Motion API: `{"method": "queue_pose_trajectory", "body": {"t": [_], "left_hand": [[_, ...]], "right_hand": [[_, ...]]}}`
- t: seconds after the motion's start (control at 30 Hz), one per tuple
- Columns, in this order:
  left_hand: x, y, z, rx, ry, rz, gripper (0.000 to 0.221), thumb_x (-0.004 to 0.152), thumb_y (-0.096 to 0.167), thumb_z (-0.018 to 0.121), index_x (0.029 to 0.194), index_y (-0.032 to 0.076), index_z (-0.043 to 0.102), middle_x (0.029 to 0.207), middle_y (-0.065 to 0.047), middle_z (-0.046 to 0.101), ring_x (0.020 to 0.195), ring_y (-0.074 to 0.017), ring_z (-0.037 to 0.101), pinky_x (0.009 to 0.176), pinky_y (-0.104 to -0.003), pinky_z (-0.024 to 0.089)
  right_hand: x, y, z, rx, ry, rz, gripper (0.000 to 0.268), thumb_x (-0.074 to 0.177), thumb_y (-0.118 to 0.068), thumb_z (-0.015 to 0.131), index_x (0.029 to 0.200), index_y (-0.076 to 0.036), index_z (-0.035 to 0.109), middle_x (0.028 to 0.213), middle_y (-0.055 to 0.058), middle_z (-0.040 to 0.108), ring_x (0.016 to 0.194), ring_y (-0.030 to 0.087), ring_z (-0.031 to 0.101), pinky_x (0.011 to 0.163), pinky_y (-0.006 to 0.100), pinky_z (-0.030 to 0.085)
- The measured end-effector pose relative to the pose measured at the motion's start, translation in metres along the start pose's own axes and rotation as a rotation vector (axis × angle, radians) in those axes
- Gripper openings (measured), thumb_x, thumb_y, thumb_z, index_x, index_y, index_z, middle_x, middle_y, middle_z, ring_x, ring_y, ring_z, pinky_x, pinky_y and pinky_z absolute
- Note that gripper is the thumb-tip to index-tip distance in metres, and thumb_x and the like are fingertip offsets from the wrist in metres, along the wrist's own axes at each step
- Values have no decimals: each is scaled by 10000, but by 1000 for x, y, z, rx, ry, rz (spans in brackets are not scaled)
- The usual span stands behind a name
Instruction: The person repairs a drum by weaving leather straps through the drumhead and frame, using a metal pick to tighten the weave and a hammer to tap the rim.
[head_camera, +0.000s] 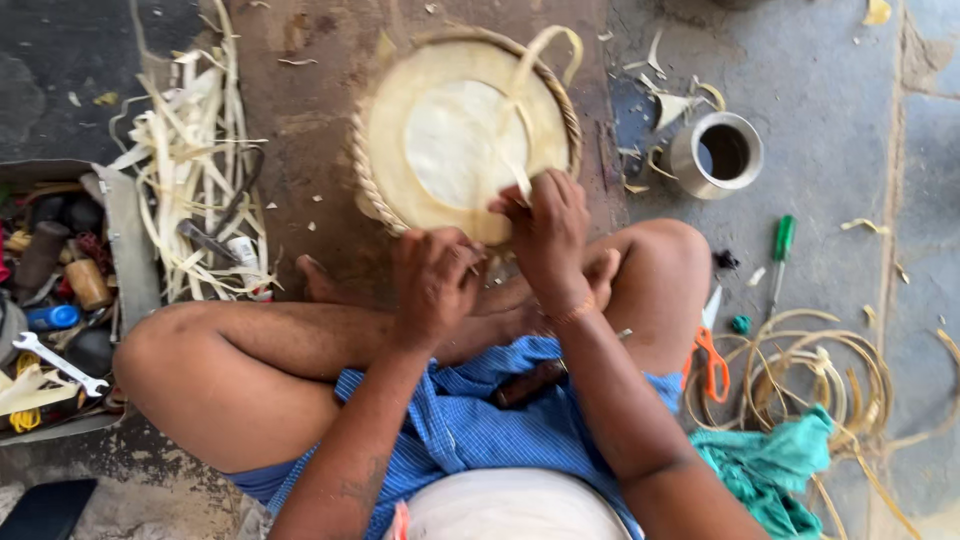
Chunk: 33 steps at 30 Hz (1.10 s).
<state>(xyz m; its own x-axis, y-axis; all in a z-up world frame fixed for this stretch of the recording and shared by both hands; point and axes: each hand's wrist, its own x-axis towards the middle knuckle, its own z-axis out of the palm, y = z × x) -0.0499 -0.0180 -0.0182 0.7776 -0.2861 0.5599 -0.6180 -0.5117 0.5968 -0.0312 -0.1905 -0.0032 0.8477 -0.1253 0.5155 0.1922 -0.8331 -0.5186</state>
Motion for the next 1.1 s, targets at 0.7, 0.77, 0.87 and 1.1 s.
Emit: {"method": "queue_pose_trajectory", "body": {"t": [0.7,0.77,0.87,1.1], "left_hand": [[43,-19,-38,35,-208,291,260,865,318,834,1098,262,733,1082,57,567,1075,-174,527,987,-444,298],[37,-20,-36,30,-162,271,281,867,322,835,1120,272,724,1111,56,552,1090,-174,516,981,-438,297],[30,-23,-31,14,-134,234,301,906,316,834,1174,278,703,1106,55,537,1065,-180,494,1022,-431,327],[25,-34,-26,22,-108,268,290,992,339,795,1205,220,637,1160,30,551,1096,-203,514,1014,-427,336]], "right_hand": [[-63,-60,-125,353,-977,81,211,882,-145,734,1075,-91,667,1020,74,671,981,292,667,879,397,527],[-40,-51,-138,590,-866,374,476,850,-167,673,1298,-92,529,1086,79,656,950,220,693,802,356,594],[-4,-37,-143,883,-399,268,229,1012,-109,640,1233,-126,582,1006,136,637,886,245,663,807,414,573],[43,-44,-90,1128,266,85,221,1188,-269,538,1366,-168,455,899,120,571,610,193,591,580,346,486]]}}
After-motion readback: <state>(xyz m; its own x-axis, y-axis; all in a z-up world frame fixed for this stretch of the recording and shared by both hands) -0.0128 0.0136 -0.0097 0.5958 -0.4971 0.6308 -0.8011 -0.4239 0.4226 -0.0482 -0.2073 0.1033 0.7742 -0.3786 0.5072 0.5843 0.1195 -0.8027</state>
